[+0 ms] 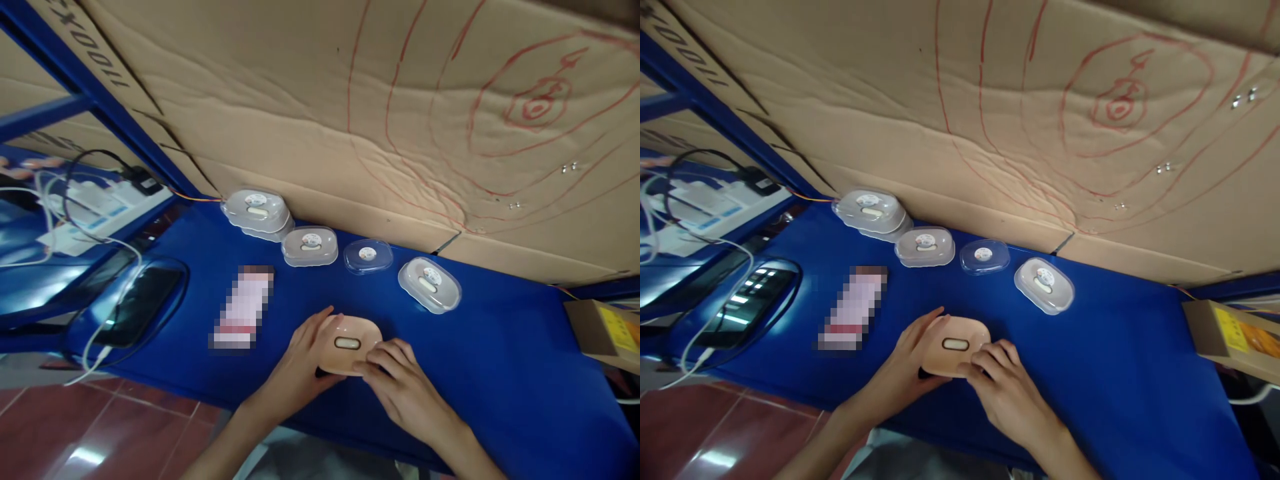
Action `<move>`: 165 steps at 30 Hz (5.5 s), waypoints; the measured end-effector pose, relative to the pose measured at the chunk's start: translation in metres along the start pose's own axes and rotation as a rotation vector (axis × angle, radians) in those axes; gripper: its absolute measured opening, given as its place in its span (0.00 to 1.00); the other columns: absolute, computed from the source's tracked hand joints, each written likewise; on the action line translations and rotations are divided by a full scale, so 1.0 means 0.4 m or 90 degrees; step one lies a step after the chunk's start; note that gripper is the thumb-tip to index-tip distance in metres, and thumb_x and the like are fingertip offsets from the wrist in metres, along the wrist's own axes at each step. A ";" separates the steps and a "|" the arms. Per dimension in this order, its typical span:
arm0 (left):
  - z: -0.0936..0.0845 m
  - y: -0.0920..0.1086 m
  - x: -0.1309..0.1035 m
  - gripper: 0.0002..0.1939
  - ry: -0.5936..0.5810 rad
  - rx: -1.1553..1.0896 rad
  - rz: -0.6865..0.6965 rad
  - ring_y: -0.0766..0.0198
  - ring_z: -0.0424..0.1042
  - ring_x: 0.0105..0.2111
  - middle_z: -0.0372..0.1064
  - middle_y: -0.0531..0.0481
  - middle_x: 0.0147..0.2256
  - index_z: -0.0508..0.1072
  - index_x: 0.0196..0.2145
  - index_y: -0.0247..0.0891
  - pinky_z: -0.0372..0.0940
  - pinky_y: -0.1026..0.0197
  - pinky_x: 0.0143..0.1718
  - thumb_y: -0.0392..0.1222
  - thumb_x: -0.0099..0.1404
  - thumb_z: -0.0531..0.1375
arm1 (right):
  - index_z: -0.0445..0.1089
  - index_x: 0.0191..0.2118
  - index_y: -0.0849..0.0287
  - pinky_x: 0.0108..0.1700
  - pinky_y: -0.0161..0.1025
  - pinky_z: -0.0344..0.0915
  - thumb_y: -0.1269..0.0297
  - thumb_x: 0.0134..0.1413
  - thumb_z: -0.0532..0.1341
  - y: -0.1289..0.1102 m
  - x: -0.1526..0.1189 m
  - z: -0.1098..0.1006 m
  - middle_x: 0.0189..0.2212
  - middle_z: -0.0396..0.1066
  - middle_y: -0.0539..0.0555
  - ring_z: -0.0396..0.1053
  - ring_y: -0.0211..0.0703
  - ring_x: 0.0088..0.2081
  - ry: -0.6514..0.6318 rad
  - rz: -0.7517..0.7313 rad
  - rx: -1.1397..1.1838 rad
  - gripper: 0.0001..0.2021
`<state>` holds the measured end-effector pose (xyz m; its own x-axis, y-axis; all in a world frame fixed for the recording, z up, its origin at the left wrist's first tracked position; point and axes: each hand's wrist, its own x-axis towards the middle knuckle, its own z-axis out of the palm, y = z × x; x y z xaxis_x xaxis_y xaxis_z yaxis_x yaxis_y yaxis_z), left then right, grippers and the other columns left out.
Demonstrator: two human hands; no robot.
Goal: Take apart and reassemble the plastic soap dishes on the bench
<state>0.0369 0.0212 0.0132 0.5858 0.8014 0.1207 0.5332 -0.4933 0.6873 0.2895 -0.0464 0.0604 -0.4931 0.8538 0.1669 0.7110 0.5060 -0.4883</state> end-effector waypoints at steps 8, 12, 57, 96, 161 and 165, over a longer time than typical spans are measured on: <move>-0.015 0.002 0.005 0.54 -0.075 0.047 0.042 0.38 0.64 0.66 0.63 0.39 0.66 0.53 0.73 0.50 0.61 0.33 0.66 0.44 0.58 0.76 | 0.66 0.67 0.54 0.66 0.55 0.62 0.66 0.76 0.52 0.151 0.159 -0.032 0.63 0.71 0.61 0.65 0.53 0.66 0.116 0.025 -0.090 0.20; -0.007 0.004 -0.002 0.55 -0.049 0.059 0.042 0.39 0.64 0.66 0.63 0.36 0.66 0.49 0.74 0.46 0.62 0.36 0.65 0.39 0.58 0.75 | 0.56 0.73 0.58 0.71 0.65 0.52 0.72 0.73 0.51 0.241 0.262 -0.018 0.70 0.61 0.65 0.57 0.60 0.72 0.110 0.113 -0.204 0.27; -0.067 -0.029 0.156 0.52 -0.089 0.027 0.089 0.45 0.66 0.64 0.66 0.41 0.66 0.56 0.72 0.46 0.64 0.42 0.65 0.48 0.57 0.77 | 0.54 0.75 0.46 0.69 0.64 0.63 0.53 0.69 0.65 0.142 0.045 0.035 0.72 0.55 0.61 0.48 0.64 0.76 0.081 0.022 0.001 0.34; 0.031 0.041 0.023 0.17 0.141 -0.013 -0.055 0.53 0.77 0.51 0.78 0.46 0.50 0.73 0.55 0.48 0.73 0.47 0.52 0.34 0.75 0.53 | 0.56 0.72 0.45 0.72 0.70 0.50 0.49 0.71 0.61 0.149 -0.008 -0.055 0.76 0.49 0.60 0.45 0.65 0.76 0.054 0.188 -0.041 0.29; 0.021 0.033 0.039 0.45 -0.045 -0.027 0.005 0.40 0.67 0.64 0.67 0.38 0.65 0.55 0.70 0.45 0.58 0.35 0.67 0.44 0.61 0.72 | 0.72 0.59 0.52 0.63 0.54 0.62 0.54 0.74 0.58 0.167 0.010 -0.050 0.55 0.78 0.59 0.74 0.53 0.58 0.147 0.172 -0.035 0.15; 0.005 0.018 0.053 0.49 0.010 -0.191 -0.113 0.44 0.68 0.64 0.65 0.40 0.64 0.50 0.72 0.49 0.63 0.38 0.65 0.49 0.62 0.73 | 0.70 0.62 0.52 0.60 0.50 0.65 0.55 0.74 0.59 0.100 0.030 -0.034 0.56 0.78 0.58 0.75 0.50 0.57 0.087 0.072 0.086 0.17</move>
<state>0.0543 0.0340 0.0192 0.4898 0.8718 -0.0098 0.4213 -0.2268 0.8781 0.3188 -0.0141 0.0545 -0.3344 0.9177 0.2148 0.6794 0.3926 -0.6199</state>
